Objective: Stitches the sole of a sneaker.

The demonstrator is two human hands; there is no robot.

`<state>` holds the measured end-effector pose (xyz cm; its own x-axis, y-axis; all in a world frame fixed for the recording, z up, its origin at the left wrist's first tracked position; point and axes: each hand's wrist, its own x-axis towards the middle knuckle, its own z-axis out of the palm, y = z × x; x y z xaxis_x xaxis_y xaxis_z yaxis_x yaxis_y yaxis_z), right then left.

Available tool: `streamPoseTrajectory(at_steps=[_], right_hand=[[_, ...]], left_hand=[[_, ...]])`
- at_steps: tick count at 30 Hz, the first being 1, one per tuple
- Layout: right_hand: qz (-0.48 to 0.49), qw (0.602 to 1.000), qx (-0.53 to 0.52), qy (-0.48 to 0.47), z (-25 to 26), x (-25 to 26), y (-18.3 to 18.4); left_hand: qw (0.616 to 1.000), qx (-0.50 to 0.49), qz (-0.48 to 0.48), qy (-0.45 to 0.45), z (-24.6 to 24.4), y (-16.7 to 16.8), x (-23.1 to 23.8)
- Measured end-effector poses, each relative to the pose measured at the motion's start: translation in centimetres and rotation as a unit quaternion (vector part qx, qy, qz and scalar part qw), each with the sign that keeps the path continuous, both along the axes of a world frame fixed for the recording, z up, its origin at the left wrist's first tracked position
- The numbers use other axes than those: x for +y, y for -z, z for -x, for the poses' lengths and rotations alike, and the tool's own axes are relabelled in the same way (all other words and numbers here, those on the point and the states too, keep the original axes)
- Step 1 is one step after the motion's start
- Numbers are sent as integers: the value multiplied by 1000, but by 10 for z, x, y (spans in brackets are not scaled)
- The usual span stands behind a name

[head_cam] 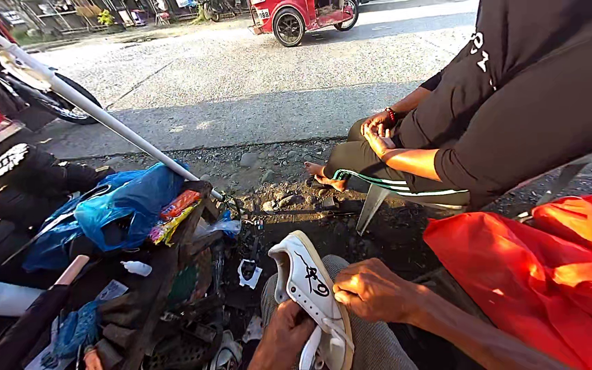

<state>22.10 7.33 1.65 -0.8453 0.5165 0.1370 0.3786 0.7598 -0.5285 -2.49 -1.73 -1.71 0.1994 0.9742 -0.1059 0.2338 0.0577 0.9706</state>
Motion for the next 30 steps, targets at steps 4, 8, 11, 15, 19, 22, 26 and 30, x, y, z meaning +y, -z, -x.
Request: streamPoseTrajectory(at_steps=[4, 8, 11, 15, 19, 22, 26, 30], right_hand=[[20, 1000, -16, 9, 1, 5, -1], [-10, 1000, -15, 8, -1, 1, 5], [-51, 999, -4, 13, -1, 0, 8], [-29, 999, -26, 12, 1, 0, -1], [-1, 999, -28, 22, 1, -4, 0], [-3, 999, -3, 33, -2, -8, 6], [-28, 998, 20, 49, -5, -11, 15], [-35, 998, 32, 47, -4, -12, 16]], left_hand=[[998, 68, 3, -11, 2, -3, 3], [995, 61, -54, -62, 36, -7, 0], [982, -156, -85, -70, 56, -5, 1], [867, -497, -27, -26, 32, -10, 0], [842, -497, 6, -210, 14, 1, 14], [927, -278, 29, -250, 5, 8, 18], [991, 74, -33, -110, -8, 3, 18], [995, 54, -71, -51, -15, 2, 14]])
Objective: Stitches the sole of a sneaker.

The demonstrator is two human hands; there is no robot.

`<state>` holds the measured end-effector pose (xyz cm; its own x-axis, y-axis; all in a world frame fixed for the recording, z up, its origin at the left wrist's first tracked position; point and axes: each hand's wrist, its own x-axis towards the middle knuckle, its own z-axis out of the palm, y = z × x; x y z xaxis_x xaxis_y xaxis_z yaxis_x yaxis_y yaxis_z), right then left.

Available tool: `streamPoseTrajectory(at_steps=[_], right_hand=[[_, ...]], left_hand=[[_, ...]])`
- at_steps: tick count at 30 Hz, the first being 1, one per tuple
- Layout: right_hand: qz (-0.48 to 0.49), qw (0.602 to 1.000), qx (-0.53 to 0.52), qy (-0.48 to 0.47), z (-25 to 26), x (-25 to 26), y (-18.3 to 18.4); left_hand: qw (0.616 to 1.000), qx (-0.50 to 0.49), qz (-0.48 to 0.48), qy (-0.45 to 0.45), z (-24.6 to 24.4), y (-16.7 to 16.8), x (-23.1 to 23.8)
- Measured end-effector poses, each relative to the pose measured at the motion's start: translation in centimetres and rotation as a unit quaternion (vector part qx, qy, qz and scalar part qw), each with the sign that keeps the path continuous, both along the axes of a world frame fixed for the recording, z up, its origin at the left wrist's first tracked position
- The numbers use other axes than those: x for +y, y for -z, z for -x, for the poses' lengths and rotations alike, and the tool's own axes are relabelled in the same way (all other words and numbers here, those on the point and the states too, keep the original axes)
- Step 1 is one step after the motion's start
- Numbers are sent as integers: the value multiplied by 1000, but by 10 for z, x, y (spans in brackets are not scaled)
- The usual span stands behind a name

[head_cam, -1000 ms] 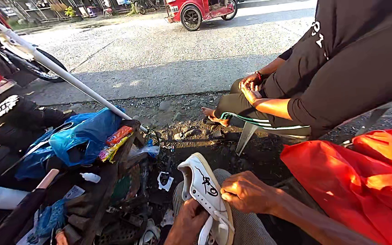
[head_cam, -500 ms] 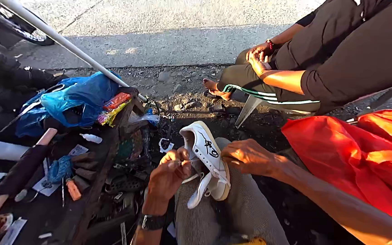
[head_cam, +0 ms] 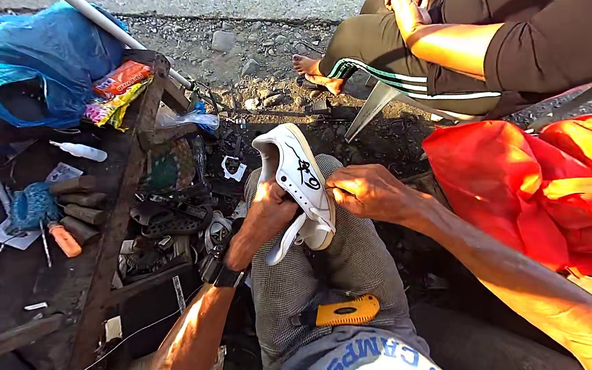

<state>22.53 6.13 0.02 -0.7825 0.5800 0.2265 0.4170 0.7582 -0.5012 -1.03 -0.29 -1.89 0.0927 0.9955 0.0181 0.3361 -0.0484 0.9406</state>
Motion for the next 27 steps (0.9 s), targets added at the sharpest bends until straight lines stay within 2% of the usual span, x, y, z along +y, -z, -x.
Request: streamPoseTrajectory(at_steps=[3, 12, 16, 20, 24, 27], right_hand=[[-2, 1000, -3, 1, 1, 0, 0], [20, 999, 29, 8, 2, -1, 7], [19, 999, 36, 23, 4, -2, 7], [-29, 999, -25, 35, 9, -3, 2], [-100, 987, -125, -3, 7, -5, -5], [-131, 985, -114, -12, 1, -5, -2]], left_hand=[[999, -38, -7, 4, -1, 0, -3], [999, -31, 15, 28, 2, 0, -4], [997, -65, 37, 33, 4, 0, -5], [998, -56, 38, 21, 6, 1, -5], [996, -35, 75, 37, 6, -7, -3], [994, -48, 84, 54, 7, -7, -4]])
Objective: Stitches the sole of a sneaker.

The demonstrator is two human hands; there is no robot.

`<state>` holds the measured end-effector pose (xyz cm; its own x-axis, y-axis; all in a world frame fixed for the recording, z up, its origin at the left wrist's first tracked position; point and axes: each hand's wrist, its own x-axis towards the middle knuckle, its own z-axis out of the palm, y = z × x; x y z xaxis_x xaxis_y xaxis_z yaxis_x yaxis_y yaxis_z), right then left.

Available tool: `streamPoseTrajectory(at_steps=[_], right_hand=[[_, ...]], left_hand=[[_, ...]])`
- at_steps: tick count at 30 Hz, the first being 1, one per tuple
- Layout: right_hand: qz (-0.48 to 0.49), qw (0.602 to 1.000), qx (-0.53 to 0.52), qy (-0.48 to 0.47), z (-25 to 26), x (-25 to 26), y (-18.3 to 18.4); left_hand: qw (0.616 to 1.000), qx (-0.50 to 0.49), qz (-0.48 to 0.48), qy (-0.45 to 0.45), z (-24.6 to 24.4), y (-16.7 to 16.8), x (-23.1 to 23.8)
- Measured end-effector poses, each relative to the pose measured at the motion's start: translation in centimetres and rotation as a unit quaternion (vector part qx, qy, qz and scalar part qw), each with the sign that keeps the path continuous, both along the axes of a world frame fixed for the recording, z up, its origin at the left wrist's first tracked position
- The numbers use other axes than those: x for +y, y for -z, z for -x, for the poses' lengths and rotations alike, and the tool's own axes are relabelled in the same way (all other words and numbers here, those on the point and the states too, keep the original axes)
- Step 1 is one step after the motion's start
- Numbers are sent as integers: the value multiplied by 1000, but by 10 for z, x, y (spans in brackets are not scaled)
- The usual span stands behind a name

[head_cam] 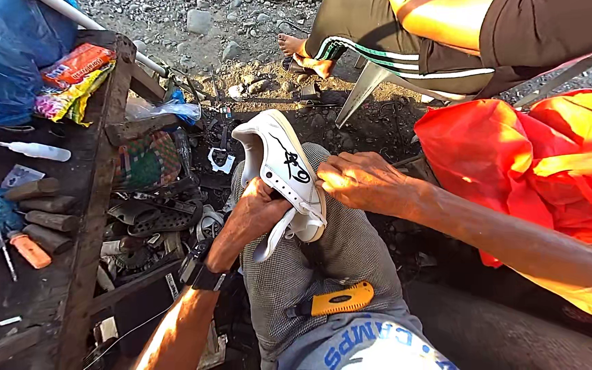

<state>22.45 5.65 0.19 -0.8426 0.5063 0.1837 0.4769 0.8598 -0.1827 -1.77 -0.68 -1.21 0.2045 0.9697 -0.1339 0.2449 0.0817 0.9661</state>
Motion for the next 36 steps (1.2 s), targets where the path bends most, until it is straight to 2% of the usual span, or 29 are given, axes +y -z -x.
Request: streamPoseTrajectory(at_steps=[9, 14, 15, 17, 19, 21, 24, 26, 28, 30, 31, 34, 36], right_hand=[[11, 990, 86, 115, -15, -10, 17], [47, 968, 105, 224, -54, -16, 25], [68, 961, 111, 242, -60, -17, 27], [173, 942, 153, 244, -59, -23, 31], [322, 896, 201, 229, -48, -32, 32], [400, 859, 241, 212, -40, -39, 33], [371, 835, 350, 206, -36, -49, 36], [293, 856, 372, 209, -29, -49, 41], [231, 883, 349, 213, -19, -44, 48], [244, 881, 351, 204, -9, -37, 51], [299, 853, 385, 188, -7, -36, 48], [491, 696, 511, 113, -14, -40, 30], [550, 614, 558, 93, -32, -41, 20]], left_hand=[[999, -36, 15, 1, -2, 2, 0], [999, -14, -23, -30, -3, 6, -1], [999, -2, -36, -36, -4, 8, -2], [996, 35, -70, -52, -6, 13, -4], [990, 63, -103, -71, -10, 16, -5], [989, 57, -111, -77, -11, 16, -5], [993, 30, -94, -71, -9, 12, -6], [993, 20, -97, -65, -8, 12, -7], [993, 13, -100, -54, -7, 13, -6], [994, 5, -103, -36, -5, 15, -4], [994, 2, -103, -27, -3, 16, -4], [995, 4, -95, -15, 1, 15, -4], [996, 10, -85, -12, 2, 14, -5]])
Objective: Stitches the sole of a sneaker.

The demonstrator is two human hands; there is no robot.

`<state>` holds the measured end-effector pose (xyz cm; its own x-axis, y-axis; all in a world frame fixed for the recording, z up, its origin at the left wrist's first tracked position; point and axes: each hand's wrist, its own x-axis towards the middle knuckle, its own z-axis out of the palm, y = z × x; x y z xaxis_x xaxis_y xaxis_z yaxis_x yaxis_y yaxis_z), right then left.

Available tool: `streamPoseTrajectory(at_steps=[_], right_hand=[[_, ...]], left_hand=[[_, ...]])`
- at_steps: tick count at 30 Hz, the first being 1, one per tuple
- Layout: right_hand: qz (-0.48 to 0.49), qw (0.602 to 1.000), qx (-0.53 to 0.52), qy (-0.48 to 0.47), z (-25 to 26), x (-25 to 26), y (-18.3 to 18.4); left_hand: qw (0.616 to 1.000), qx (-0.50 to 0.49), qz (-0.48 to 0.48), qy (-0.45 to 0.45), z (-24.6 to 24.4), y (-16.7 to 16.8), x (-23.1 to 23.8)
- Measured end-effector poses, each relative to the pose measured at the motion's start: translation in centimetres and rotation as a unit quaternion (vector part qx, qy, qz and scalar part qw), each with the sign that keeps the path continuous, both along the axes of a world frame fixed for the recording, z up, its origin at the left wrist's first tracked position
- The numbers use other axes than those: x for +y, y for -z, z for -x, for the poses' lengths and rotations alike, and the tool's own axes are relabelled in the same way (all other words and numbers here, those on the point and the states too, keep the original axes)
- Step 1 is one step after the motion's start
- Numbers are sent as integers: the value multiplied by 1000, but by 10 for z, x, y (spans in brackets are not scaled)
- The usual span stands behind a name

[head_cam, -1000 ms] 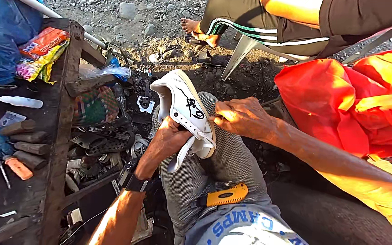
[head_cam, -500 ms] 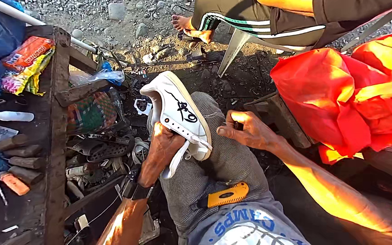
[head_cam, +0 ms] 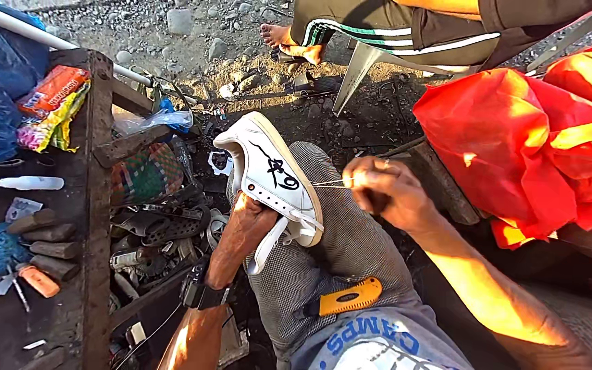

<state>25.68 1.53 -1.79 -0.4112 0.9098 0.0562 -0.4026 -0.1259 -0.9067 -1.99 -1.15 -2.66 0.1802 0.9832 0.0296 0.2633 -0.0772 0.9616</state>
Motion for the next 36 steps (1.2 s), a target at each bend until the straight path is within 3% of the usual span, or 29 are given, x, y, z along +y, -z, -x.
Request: streamPoseTrajectory(at_steps=[3, 7, 10, 14, 16, 19, 21, 23, 26, 28, 30, 32, 34, 36], right_hand=[[34, 998, 51, 22, -33, 0, -19], [16, 1000, 16, -19, -42, -8, -29], [-15, 983, -185, -12, -44, -8, -16], [-206, 877, -432, 47, -25, -6, 0], [-254, 843, -472, 46, 2, -3, 9], [-210, 902, -374, -36, 21, 7, 21], [-172, 938, -290, -77, 7, 9, 19], [-150, 943, -282, -95, -24, 5, 17], [-123, 918, -366, -87, -78, -8, 27], [-80, 892, -439, -75, -106, -19, 44], [-4, 867, -495, -56, -126, -30, 65], [65, 827, -557, -43, -138, -42, 84], [94, 767, -632, -58, -140, -47, 95], [91, 731, -672, -72, -128, -49, 94]], left_hand=[[1000, 16, -24, -10, 0, 5, -2], [996, 18, -72, -40, -5, 9, -3], [987, 96, -99, -88, -2, 7, -6], [955, 230, -134, -129, 12, 9, -13], [946, 260, -138, -134, 15, 9, -19], [941, 264, -141, -155, 27, 5, -25], [937, 274, -116, -183, 58, 10, -31], [917, 315, -55, -239, 103, 29, -38], [885, 377, 99, -255, 150, 47, -42], [886, 392, 133, -208, 134, 27, -37], [919, 336, 27, -203, 88, -2, -33], [970, 145, -17, -196, 39, -24, -25], [988, -37, 52, -139, 13, -29, -13], [988, -97, 111, -36, 12, -20, -4]])
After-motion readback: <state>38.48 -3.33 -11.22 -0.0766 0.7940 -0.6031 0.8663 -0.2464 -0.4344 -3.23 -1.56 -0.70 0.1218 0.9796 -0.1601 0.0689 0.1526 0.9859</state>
